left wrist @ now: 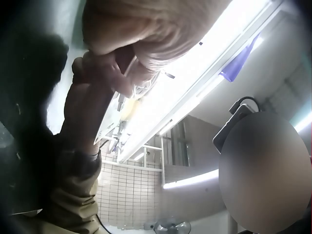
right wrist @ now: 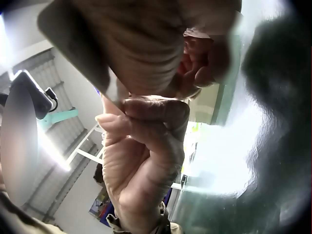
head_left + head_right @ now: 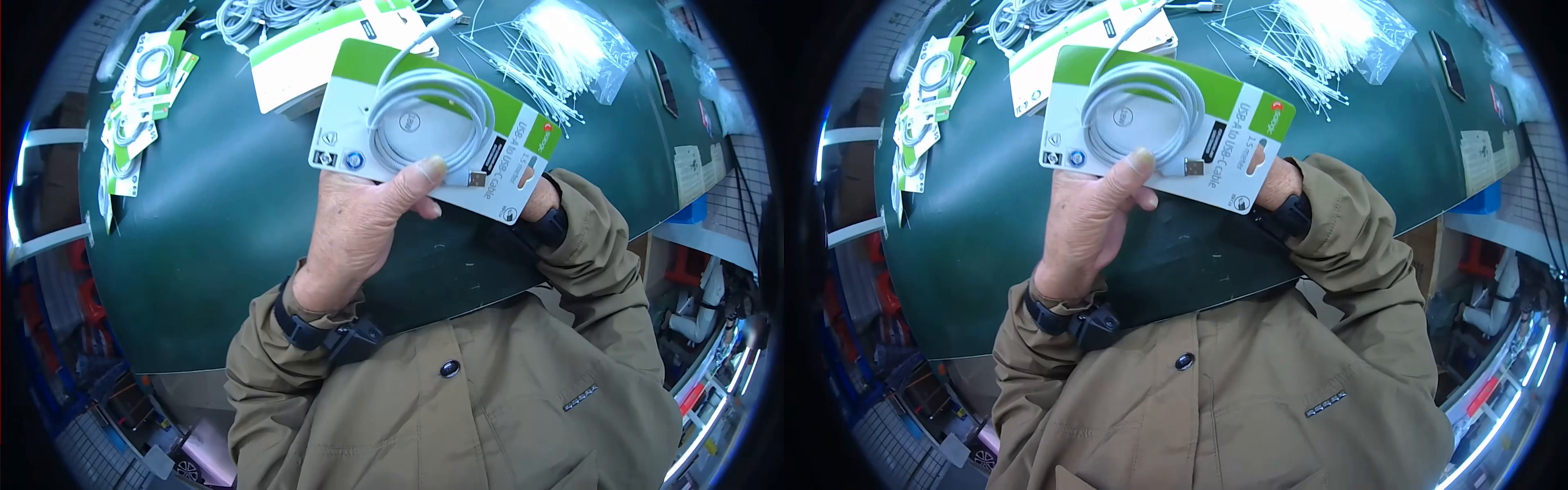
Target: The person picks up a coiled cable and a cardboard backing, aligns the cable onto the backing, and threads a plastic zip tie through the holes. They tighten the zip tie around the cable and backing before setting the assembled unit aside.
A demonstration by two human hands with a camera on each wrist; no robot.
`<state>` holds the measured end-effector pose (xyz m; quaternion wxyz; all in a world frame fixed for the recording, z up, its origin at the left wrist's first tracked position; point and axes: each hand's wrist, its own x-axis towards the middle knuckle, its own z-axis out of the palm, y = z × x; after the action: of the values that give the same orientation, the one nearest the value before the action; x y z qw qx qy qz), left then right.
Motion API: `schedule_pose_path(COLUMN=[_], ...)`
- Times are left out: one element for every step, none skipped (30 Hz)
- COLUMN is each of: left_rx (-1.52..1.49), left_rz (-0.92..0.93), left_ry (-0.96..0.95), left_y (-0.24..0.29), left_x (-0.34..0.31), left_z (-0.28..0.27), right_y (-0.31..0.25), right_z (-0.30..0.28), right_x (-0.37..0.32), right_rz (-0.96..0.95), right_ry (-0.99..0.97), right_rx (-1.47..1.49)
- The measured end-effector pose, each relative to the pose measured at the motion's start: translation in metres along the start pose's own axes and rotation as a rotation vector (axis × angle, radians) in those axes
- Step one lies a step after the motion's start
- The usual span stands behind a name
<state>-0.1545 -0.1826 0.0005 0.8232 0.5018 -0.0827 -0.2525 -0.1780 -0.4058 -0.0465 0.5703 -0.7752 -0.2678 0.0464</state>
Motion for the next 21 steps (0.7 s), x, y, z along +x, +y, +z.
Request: schedule_pose_path(left_rx=[-0.009, -0.017, -0.024, -0.022, -0.034, -0.044, -0.054, -0.06, -0.066, -0.072, -0.066, -0.059, -0.05, -0.042, -0.031, -0.019, 0.0, 0.017, 0.032, 0.093, 0.093], left_rz=[-0.048, -0.099, -0.15, -0.13, -0.126, -0.121, -0.115, -0.112, -0.108, -0.103, -0.11, -0.115, -0.117, -0.135, -0.149, -0.159, -0.132, -0.104, -0.075, -0.091, -0.083], left_ry=[-0.006, -0.011, -0.015, -0.047, -0.04, -0.035, -0.032, -0.027, -0.024, -0.022, -0.021, -0.02, -0.021, -0.006, 0.006, 0.013, 0.02, 0.025, 0.03, 0.076, 0.068], left_y=[0.002, 0.006, 0.009, 0.01, 0.009, 0.009, 0.008, 0.008, 0.008, 0.008, 0.008, 0.008, 0.008, 0.009, 0.01, 0.012, 0.011, 0.009, 0.008, 0.008, 0.006], left_x=[0.0, 0.001, 0.001, 0.002, 0.002, 0.002, 0.001, 0.001, 0.001, 0.001, 0.001, 0.001, 0.001, 0.001, 0.0, 0.0, 0.0, -0.001, -0.001, 0.0, 0.002], left_z=[-0.001, -0.003, -0.004, -0.005, -0.006, -0.006, -0.006, -0.006, -0.006, -0.006, -0.006, -0.007, -0.007, -0.007, -0.006, -0.006, -0.005, -0.005, -0.005, -0.004, -0.006], right_y=[-0.001, -0.003, -0.004, -0.006, -0.006, -0.007, -0.009, -0.01, -0.011, -0.011, -0.012, -0.012, -0.013, -0.012, -0.011, -0.009, -0.009, -0.006, -0.006, -0.007, -0.013], right_z=[0.0, 0.0, 0.0, 0.0, 0.0, 0.0, 0.0, -0.001, -0.001, -0.002, -0.001, -0.002, -0.004, -0.007, -0.011, -0.015, -0.018, -0.021, -0.025, -0.026, -0.028], right_x=[0.001, 0.001, 0.001, 0.001, 0.002, 0.002, 0.002, 0.003, 0.004, 0.006, 0.008, 0.011, 0.014, 0.019, 0.025, 0.031, 0.035, 0.038, 0.038, 0.039, 0.04], right_rz=[0.004, 0.008, 0.012, 0.017, 0.022, 0.026, 0.033, 0.039, 0.042, 0.051, 0.06, 0.073, 0.084, 0.112, 0.147, 0.185, 0.225, 0.272, 0.315, 0.332, 0.401], right_ry=[-0.007, -0.015, -0.02, -0.028, -0.035, -0.042, -0.047, -0.049, -0.051, -0.05, -0.049, -0.044, -0.036, -0.014, 0.014, 0.051, 0.098, 0.156, 0.213, 0.279, 0.297], right_rx=[-0.001, -0.004, -0.005, -0.002, -0.001, -0.001, 0.003, 0.005, 0.012, 0.021, 0.036, 0.054, 0.076, 0.118, 0.17, 0.244, 0.313, 0.385, 0.445, 0.461, 0.512])
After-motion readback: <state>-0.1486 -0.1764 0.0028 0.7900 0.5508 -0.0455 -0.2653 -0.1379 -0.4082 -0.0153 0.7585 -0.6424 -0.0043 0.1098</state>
